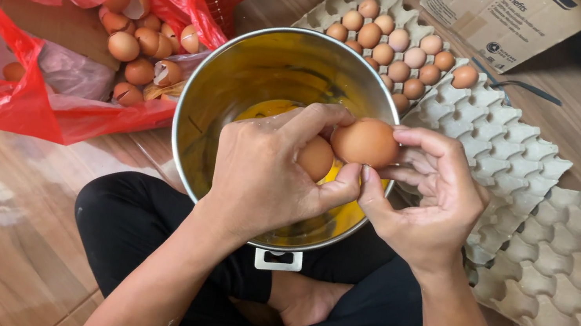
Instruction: Cracking numerous eggs into a large metal container while sitting on the floor.
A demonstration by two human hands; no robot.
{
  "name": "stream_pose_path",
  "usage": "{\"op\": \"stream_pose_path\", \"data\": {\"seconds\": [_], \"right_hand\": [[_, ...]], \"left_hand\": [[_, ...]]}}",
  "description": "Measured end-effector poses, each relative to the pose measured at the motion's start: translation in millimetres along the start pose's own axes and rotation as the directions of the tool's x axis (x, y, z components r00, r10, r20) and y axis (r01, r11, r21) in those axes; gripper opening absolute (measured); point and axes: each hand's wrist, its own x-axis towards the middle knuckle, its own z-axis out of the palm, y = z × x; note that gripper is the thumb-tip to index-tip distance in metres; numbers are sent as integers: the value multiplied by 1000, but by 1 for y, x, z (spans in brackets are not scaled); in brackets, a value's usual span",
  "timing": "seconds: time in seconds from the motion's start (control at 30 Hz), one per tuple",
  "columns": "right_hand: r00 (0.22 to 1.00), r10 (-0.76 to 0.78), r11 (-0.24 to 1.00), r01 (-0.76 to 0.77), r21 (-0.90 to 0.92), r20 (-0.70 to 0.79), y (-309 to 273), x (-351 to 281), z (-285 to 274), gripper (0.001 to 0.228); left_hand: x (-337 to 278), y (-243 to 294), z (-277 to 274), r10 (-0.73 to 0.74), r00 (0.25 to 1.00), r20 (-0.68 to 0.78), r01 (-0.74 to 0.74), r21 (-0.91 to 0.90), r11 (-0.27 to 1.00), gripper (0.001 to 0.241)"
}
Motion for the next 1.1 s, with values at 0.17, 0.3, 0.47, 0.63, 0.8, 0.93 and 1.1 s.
{"op": "stream_pose_path", "data": {"seconds": [0.17,0.3,0.47,0.63,0.8,0.93,1.1], "right_hand": [[999,-6,1000,5,23,33,-2,3,12,47],[998,1,1000,-1,14,64,-4,5,19,47],[995,-9,1000,10,-12,98,-5,8,25,46],[992,-30,999,33,-23,121,-6,11,29,46],[990,-9,1000,5,28,137,0,9,26,43],[986,-18,997,6,77,168,-6,12,24,45],[976,-65,998,58,38,208,-10,19,17,44]], "left_hand": [[-5,-12,-8,-10,999,-31,10,-11,1000,35],[-10,-21,-14,-5,999,-52,3,-32,999,35],[-14,-29,-20,-3,998,-55,1,-37,999,36],[-14,-33,-24,3,999,-48,-5,-39,999,36],[-12,-37,-33,14,999,-44,-15,-32,999,33],[-9,-37,-41,16,1000,-16,-17,-39,999,30],[-5,-33,-44,19,1000,5,-19,-40,999,30]]}}
